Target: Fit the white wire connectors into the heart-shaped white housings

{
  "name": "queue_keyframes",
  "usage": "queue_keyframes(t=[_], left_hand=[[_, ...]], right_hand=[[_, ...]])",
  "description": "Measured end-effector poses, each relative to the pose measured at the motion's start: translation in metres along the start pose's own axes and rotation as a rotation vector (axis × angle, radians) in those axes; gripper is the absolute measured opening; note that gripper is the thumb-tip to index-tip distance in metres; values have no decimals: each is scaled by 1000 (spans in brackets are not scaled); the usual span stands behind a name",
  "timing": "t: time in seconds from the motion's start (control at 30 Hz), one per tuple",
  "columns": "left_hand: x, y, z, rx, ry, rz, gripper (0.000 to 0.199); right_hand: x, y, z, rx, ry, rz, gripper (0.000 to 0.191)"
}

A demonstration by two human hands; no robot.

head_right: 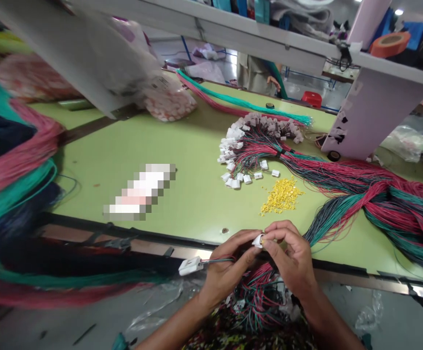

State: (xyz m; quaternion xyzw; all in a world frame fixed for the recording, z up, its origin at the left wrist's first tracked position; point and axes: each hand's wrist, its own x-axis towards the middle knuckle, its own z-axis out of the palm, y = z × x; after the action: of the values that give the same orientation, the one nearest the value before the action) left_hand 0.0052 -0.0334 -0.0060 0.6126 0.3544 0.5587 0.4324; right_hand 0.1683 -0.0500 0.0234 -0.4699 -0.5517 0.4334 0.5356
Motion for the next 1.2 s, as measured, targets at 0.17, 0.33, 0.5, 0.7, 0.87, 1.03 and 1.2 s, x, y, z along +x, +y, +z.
queue_keyframes(t=[0.17,0.33,0.5,0.7,0.87,1.03,1.2], left_hand=[[0,-2,1,30,9,36,32],[0,-2,-1,32,-25,64,34],[-2,-2,-1,31,-53,14,32],[2,5,4,-137,-49,-202,20],[22,8,-15,-414,-46,-414,24],[36,-3,-27,-344,-131,-545,31],[30,0,-11,62,-414,-355,26]], right_hand=[[0,1,1,8,16,5,6],[5,3,1,186,1,174,15],[7,1,-5,269,-86,296,18],[4,1,-9,16,-101,61,18],[-10,-7,-28,-263,-128,-55,18],[-21,-34,-51,-512,-748,-94,10],[-10,-45,-49,-594,-695,-173,7]])
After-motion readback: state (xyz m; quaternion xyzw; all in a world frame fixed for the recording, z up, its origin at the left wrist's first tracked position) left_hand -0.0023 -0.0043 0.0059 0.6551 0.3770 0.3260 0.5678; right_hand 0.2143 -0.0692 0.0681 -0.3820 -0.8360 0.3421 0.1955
